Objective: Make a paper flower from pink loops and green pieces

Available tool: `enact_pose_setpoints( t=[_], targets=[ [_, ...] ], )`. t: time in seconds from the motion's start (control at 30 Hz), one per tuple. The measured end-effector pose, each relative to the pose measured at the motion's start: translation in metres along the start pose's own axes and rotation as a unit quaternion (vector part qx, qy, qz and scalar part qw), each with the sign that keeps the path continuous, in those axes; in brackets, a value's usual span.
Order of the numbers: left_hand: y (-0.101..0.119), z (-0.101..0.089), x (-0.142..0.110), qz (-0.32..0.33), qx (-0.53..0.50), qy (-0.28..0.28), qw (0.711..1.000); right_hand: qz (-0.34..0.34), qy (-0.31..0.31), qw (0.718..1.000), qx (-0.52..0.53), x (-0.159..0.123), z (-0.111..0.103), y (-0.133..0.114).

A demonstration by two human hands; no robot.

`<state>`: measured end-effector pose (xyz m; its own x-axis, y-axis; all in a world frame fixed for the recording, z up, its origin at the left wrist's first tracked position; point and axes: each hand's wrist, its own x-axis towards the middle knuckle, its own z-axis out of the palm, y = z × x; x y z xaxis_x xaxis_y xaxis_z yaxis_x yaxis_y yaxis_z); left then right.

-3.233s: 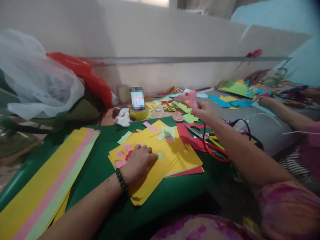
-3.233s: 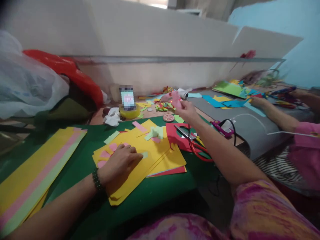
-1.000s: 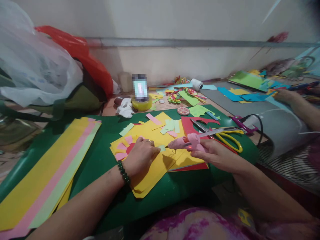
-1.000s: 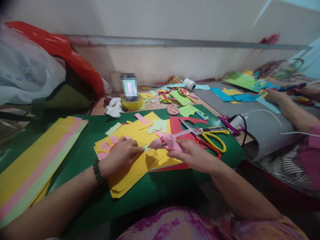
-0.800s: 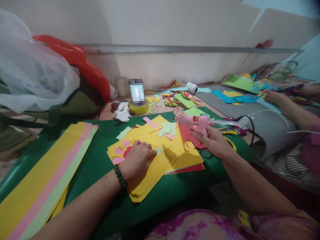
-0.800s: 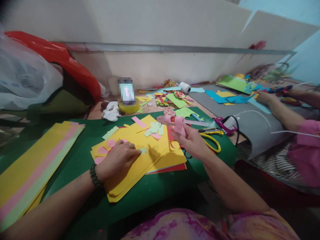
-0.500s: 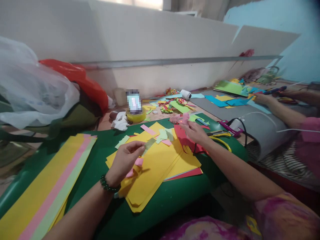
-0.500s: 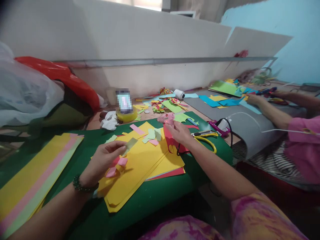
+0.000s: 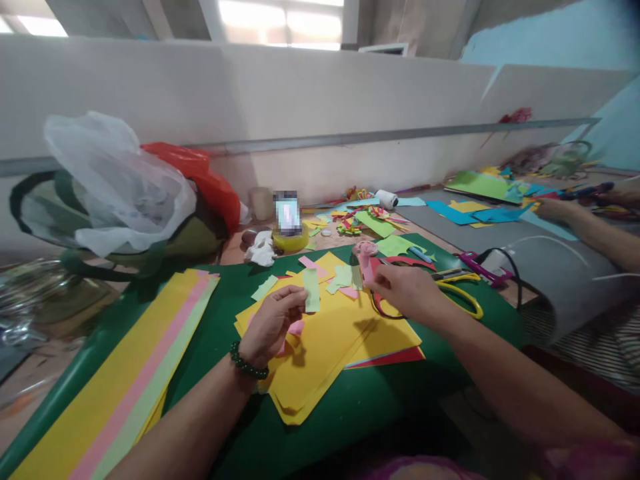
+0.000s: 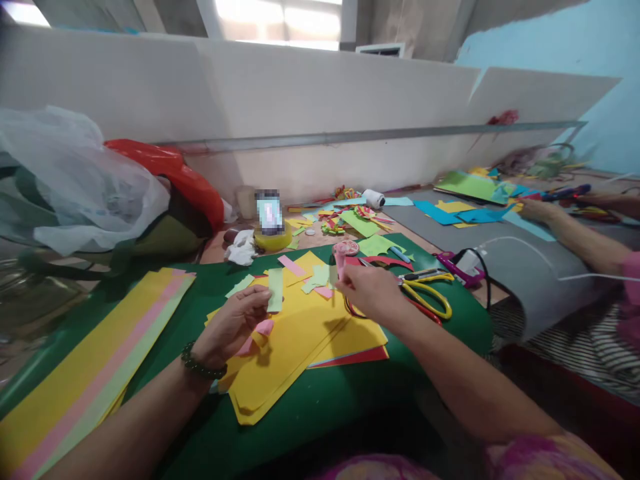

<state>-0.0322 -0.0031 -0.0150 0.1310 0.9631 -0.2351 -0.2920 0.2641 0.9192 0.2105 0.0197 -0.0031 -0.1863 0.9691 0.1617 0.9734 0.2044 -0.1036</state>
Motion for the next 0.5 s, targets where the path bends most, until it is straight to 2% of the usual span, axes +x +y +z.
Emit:
enact_pose_setpoints(
  t=[0.07,0.13,0.2,0.27,0.37,0.43,0.5],
  targets=[
    [-0.001,0.003,-0.001,-0.002,-0.007,0.001,1.0,-0.15,0.073,0.984,0.063,-0.005,0.003,-0.017],
    [-0.002,0.005,-0.002,0.001,-0.001,-0.004,1.0,-0.295,0.119,0.944,0.087,-0.004,0.011,-0.033],
    [-0.003,0.007,-0.003,0.004,0.012,-0.013,1.0,-0.39,0.151,0.905,0.082,0.0,0.019,-0.043],
    [-0.003,0.008,-0.004,0.008,0.023,-0.021,0.999,-0.431,0.18,0.88,0.088,0.005,0.025,-0.048],
    [-0.002,0.008,-0.004,0.014,0.03,-0.017,0.999,-0.448,0.197,0.855,0.171,0.007,0.03,-0.049],
    [-0.002,0.006,-0.003,0.025,0.049,-0.007,0.998,-0.441,0.184,0.843,0.247,0.005,0.031,-0.049],
    [-0.002,0.005,-0.002,0.052,0.108,-0.002,0.993,-0.402,0.158,0.842,0.324,0.003,0.032,-0.049]
  ],
)
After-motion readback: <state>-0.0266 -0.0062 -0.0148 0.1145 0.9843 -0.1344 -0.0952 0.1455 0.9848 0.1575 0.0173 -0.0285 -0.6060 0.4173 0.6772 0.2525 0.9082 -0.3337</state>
